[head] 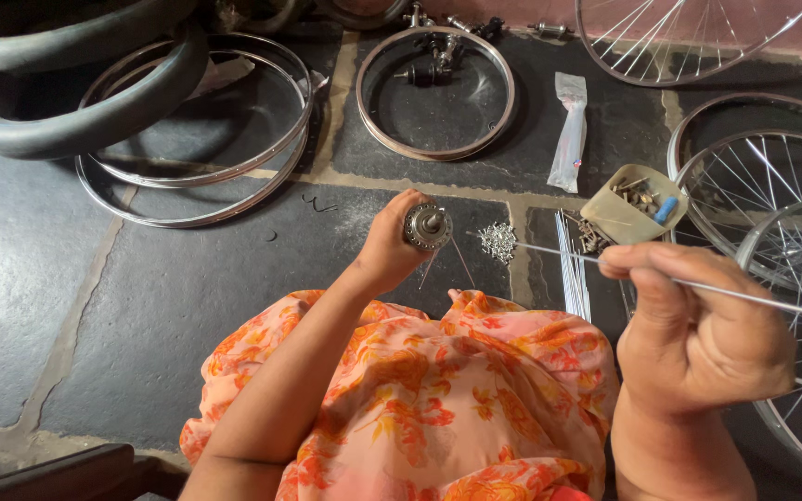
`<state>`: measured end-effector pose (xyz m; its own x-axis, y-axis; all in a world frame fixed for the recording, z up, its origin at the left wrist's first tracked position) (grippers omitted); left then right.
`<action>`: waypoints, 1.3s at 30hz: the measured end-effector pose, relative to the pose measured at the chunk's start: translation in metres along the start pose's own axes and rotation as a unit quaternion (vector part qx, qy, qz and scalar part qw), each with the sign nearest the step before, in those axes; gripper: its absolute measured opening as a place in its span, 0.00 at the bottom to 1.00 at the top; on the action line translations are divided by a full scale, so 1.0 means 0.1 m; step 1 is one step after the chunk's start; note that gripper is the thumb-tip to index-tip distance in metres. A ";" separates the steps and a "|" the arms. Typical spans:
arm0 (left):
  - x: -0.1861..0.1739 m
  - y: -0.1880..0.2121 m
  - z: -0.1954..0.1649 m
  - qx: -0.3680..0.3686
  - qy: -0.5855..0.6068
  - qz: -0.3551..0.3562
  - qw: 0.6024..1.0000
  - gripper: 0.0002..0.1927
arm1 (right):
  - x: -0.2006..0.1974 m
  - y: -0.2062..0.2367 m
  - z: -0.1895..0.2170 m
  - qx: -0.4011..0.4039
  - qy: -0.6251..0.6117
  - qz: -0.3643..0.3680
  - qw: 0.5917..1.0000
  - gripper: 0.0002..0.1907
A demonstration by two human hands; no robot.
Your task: The person inserts multiple spokes into a bicycle hub and then attaches the hub to a wheel rim. They align the hub with the rim and secure it in place.
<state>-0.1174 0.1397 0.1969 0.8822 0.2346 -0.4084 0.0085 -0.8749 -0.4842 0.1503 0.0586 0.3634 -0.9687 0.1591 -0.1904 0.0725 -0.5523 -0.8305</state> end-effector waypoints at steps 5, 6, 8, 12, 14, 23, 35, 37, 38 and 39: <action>0.01 0.07 0.00 -0.006 0.008 -0.010 1.000 0.22 | 0.06 0.06 0.01 0.008 -0.016 0.014 1.000 0.10; 0.02 0.07 0.01 -0.003 0.006 -0.010 1.000 0.22 | 0.07 0.09 0.01 0.010 -0.015 0.016 1.000 0.09; 0.03 0.08 0.00 0.007 0.005 -0.014 1.000 0.21 | 0.10 0.12 0.02 0.008 -0.003 0.025 1.000 0.08; 0.04 0.11 -0.01 0.016 0.013 -0.015 1.000 0.21 | 0.15 0.15 0.03 0.006 -0.004 0.040 0.999 0.06; 0.04 0.13 -0.03 0.015 0.009 -0.012 1.000 0.22 | 0.17 0.14 0.04 0.010 -0.011 0.043 0.999 0.06; 0.10 0.18 -0.05 0.011 0.003 0.021 1.000 0.20 | 0.43 -0.09 0.20 0.000 0.058 0.094 0.994 0.03; 0.01 0.31 0.13 -0.056 0.035 0.043 0.997 0.25 | 1.03 -0.17 -0.93 0.107 -0.067 0.298 0.946 0.22; -0.03 0.36 0.15 -0.069 0.035 0.040 0.996 0.26 | 0.82 0.04 -1.63 0.181 -0.001 0.213 0.960 0.21; -0.06 0.36 0.15 -0.066 0.029 0.036 0.997 0.26 | 0.80 0.19 -2.04 0.235 0.004 0.206 0.950 0.19; -0.08 0.37 0.16 -0.064 0.025 0.033 0.997 0.26 | 0.77 0.38 -2.43 0.289 0.010 0.198 0.937 0.18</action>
<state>-0.1312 0.1117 0.1700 0.9048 0.1573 -0.3958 0.0078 -0.9353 -0.3537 0.1361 0.2490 0.1900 -0.8881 -0.1404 -0.4376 0.2796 -0.9208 -0.2719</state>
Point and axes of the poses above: each hand's wrist, its own y-axis away from the middle knuckle, its own x-axis out of the palm, z = x × y, the point moved 8 cm from there along -y, towards the middle knuckle, and after that the axes turned 5 degrees about x, right-handed, at the moved point
